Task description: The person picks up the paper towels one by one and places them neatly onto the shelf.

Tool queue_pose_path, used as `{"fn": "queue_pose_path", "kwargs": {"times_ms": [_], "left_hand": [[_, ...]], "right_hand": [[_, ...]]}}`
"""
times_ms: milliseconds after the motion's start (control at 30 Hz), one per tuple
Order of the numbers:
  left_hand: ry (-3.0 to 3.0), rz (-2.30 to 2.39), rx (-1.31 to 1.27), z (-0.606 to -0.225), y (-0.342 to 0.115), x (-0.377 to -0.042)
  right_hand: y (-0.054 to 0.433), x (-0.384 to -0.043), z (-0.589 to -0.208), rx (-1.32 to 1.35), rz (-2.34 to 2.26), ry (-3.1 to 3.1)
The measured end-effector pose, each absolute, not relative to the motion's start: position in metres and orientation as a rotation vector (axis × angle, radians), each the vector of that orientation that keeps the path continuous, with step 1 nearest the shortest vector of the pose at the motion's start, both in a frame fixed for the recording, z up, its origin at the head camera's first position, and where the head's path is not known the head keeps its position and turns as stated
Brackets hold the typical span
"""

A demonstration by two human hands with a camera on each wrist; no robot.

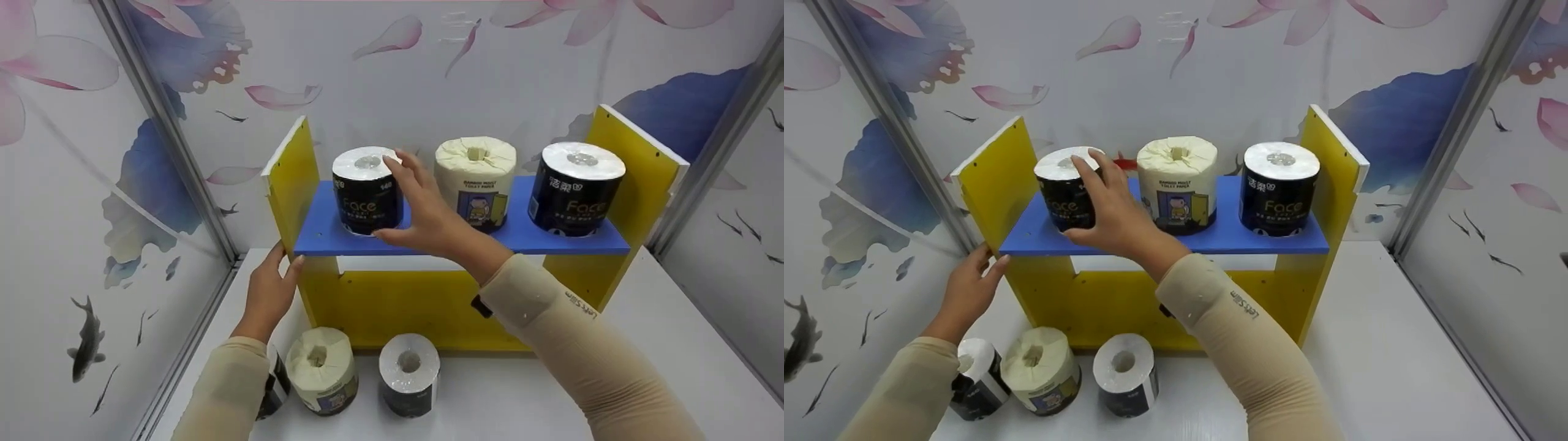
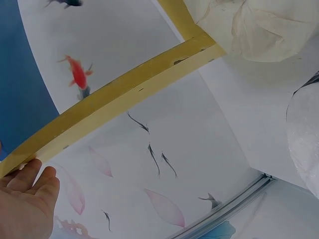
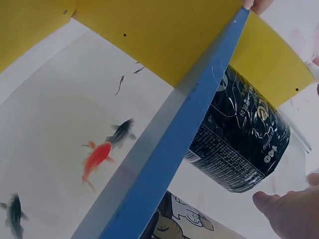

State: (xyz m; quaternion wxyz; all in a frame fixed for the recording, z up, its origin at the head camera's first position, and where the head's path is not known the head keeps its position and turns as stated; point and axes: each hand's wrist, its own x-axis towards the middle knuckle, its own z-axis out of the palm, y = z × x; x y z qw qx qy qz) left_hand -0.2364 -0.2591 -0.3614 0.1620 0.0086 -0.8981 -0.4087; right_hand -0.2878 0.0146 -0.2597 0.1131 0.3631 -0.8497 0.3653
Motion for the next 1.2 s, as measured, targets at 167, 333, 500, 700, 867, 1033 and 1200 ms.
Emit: {"fn": "queue_pose_path", "kwargs": {"times_ms": [167, 333, 500, 700, 867, 1033, 1200], "left_hand": [[-2.571, -1.165, 0.024, -0.36, -0.26, -0.236], [-2.586, -1.173, 0.026, -0.358, -0.26, -0.237], [-2.585, -1.165, 0.031, -0.357, -0.26, -0.237], [-2.578, -1.154, 0.026, -0.355, -0.26, -0.236], [-2.59, -1.124, 0.029, -0.355, -0.261, -0.236], [-2.614, -1.086, 0.036, -0.356, -0.262, -0.236], [-2.633, -1.079, 0.044, -0.357, -0.262, -0.236]], "right_hand": [[0.023, -0.279, -0.268, 1.081, 1.049, -2.496], [0.031, -0.271, -0.281, 1.11, 1.048, -2.456], [0.037, -0.264, -0.297, 1.125, 1.08, -2.438], [0.045, -0.255, -0.312, 1.134, 1.082, -2.422], [0.05, -0.248, -0.324, 1.133, 1.073, -2.437], [0.053, -0.241, -0.335, 1.15, 1.02, -2.455], [0.055, -0.238, -0.346, 1.162, 0.992, -2.443]]}}
